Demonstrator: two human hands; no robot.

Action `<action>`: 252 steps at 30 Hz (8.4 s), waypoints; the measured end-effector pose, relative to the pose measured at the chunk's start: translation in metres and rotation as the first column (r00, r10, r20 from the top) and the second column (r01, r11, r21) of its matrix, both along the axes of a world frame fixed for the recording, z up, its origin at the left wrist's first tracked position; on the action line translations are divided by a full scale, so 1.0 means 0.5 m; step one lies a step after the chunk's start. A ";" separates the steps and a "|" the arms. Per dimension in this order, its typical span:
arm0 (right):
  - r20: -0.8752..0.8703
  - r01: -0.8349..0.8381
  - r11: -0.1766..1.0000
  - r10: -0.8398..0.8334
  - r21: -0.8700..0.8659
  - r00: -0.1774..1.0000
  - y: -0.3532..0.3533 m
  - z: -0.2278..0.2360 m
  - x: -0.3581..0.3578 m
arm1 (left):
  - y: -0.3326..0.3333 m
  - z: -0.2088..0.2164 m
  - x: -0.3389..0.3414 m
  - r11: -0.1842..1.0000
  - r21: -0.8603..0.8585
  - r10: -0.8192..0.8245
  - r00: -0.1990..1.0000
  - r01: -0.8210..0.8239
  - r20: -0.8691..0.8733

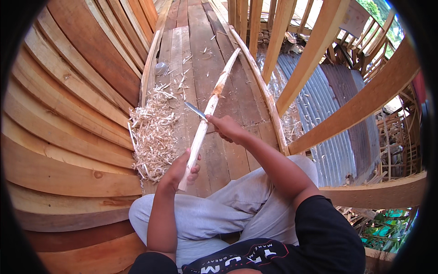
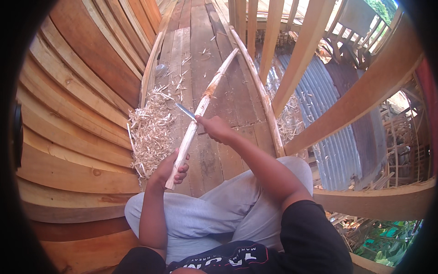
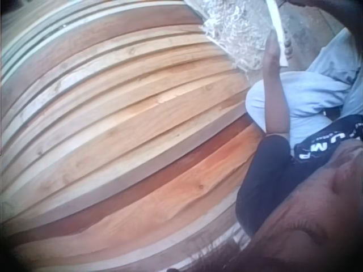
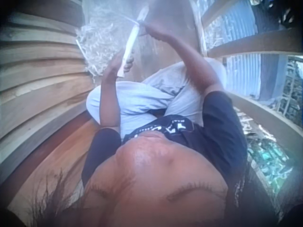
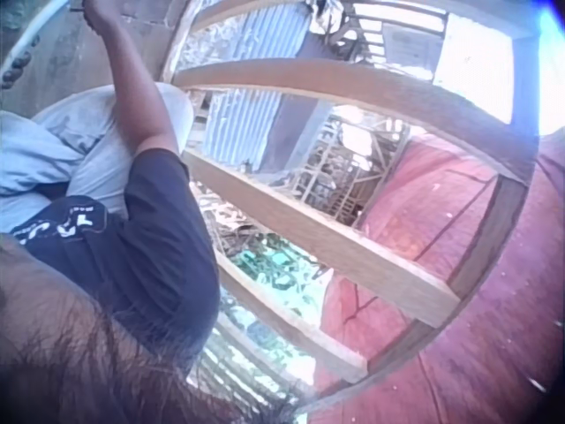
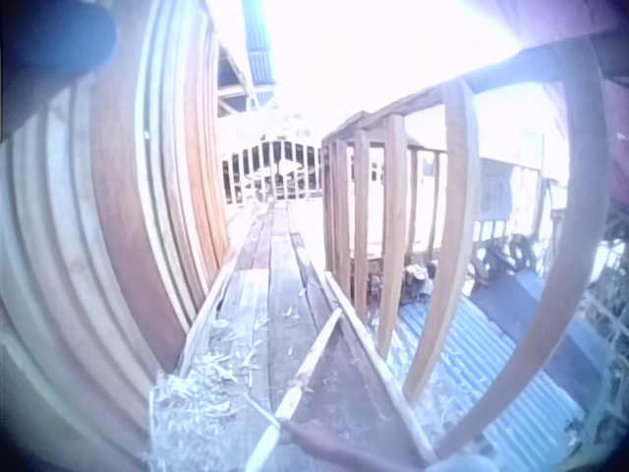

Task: The person sits cross-legged on a wooden floor and uses a knife to shave and shape a long, thin piece of wood. Wood shavings accumulate on the floor as the person repeatedly scrapes the surface of the wood.

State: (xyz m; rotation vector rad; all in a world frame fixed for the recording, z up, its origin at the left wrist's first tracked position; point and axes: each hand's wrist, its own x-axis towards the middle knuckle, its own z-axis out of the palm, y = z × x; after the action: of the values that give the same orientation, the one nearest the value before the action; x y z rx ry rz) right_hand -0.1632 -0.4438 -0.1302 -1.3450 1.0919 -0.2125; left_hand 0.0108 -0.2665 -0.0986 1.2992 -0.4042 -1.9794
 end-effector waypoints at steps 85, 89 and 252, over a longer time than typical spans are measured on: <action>-0.282 -0.151 0.785 -0.032 -0.600 0.959 -0.011 0.001 -0.003 | -0.005 0.007 0.003 1.000 0.015 -0.005 0.993 0.004 0.118; -0.345 -0.180 0.625 -0.152 -0.760 0.926 -0.018 -0.008 -0.007 | -0.006 0.001 0.000 1.000 0.001 -0.013 0.995 0.013 0.101; -0.272 -0.217 0.405 -0.082 -0.888 0.959 0.090 -0.023 0.006 | -0.003 0.024 -0.006 0.993 0.045 0.116 0.987 -0.111 -0.111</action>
State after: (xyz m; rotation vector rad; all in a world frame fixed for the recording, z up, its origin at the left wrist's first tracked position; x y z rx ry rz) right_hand -0.1602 -0.3985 -0.1418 -2.5021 1.1780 -0.6619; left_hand 0.0080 -0.2681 -0.0867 1.1999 -0.2334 -1.9623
